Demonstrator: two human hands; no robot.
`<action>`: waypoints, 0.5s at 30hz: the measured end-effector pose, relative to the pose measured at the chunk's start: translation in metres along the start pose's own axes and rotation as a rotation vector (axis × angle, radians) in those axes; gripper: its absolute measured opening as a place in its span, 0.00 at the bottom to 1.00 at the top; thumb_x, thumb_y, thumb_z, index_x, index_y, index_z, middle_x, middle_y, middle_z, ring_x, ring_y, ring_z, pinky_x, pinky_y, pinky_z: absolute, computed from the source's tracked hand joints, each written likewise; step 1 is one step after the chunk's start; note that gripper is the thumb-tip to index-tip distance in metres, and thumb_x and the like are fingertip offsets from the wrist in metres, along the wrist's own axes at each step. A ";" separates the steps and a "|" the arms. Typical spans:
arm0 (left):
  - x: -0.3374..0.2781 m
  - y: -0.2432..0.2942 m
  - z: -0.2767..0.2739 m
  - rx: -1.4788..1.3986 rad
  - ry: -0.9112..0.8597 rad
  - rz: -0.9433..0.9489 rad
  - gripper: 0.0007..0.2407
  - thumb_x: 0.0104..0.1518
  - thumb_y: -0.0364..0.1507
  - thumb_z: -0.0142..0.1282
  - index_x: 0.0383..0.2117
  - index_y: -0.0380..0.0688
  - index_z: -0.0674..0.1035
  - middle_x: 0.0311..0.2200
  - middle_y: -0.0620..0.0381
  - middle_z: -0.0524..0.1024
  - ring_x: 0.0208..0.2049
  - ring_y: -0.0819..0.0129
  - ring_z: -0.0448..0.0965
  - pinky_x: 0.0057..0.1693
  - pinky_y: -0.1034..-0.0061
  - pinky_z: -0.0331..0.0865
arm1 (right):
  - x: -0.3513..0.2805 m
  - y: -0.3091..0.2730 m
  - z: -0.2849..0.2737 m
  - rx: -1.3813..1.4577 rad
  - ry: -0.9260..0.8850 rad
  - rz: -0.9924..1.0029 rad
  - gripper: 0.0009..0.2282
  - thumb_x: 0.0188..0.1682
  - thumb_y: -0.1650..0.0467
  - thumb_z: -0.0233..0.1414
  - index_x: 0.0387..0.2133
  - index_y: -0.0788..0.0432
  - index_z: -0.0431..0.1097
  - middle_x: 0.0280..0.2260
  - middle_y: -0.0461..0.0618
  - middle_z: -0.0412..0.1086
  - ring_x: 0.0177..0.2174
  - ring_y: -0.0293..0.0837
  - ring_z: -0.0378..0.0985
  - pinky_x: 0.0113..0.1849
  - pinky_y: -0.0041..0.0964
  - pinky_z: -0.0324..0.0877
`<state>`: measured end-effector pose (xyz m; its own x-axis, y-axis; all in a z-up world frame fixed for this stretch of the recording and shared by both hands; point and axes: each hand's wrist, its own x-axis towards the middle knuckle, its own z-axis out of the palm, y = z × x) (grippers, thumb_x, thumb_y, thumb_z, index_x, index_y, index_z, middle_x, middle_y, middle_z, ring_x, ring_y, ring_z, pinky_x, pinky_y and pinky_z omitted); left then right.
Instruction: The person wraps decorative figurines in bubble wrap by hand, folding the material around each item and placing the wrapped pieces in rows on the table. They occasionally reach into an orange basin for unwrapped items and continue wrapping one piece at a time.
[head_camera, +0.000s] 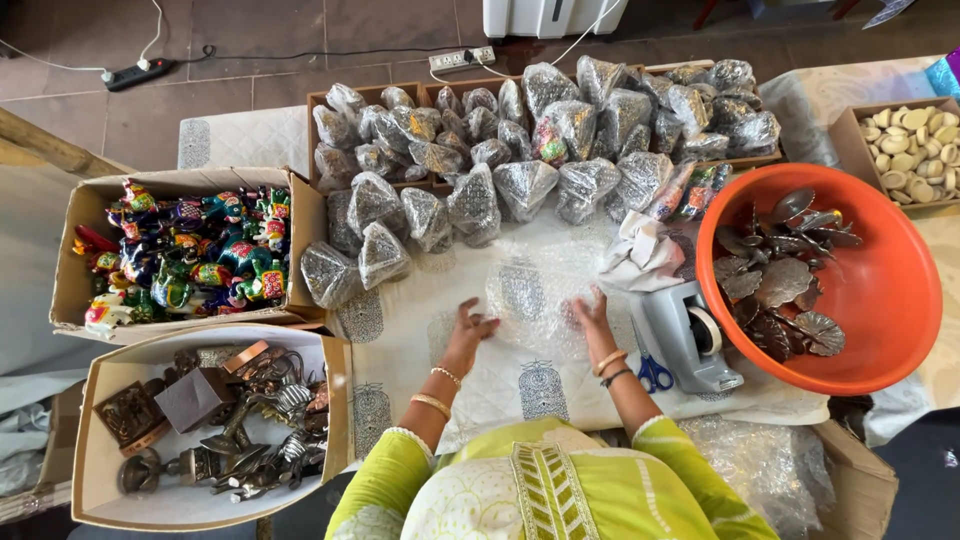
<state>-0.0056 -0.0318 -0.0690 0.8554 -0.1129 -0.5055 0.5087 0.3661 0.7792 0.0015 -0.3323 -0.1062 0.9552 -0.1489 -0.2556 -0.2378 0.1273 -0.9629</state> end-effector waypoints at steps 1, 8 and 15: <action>0.006 -0.014 -0.004 0.036 -0.024 0.022 0.28 0.55 0.22 0.62 0.61 0.42 0.62 0.39 0.55 0.74 0.43 0.65 0.77 0.55 0.68 0.72 | -0.016 -0.019 0.010 -0.055 -0.046 -0.029 0.39 0.54 0.57 0.59 0.72 0.51 0.39 0.64 0.49 0.52 0.54 0.32 0.67 0.54 0.37 0.63; -0.006 -0.005 0.002 -0.066 0.010 0.003 0.09 0.57 0.24 0.65 0.29 0.41 0.73 0.24 0.62 0.71 0.27 0.66 0.74 0.42 0.68 0.78 | -0.025 -0.010 -0.001 -0.307 0.084 0.075 0.18 0.54 0.68 0.57 0.56 0.54 0.62 0.24 0.49 0.75 0.16 0.35 0.67 0.18 0.30 0.60; -0.033 0.020 0.022 -0.083 -0.032 0.029 0.08 0.54 0.22 0.59 0.35 0.44 0.71 0.29 0.59 0.80 0.33 0.73 0.82 0.39 0.80 0.77 | -0.054 -0.059 0.017 -0.653 0.202 0.055 0.18 0.51 0.70 0.56 0.52 0.54 0.60 0.31 0.50 0.75 0.26 0.39 0.77 0.27 0.29 0.73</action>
<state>-0.0220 -0.0408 -0.0288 0.8733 -0.1303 -0.4695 0.4747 0.4448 0.7594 -0.0332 -0.3156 -0.0339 0.9021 -0.3475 -0.2560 -0.4034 -0.4681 -0.7862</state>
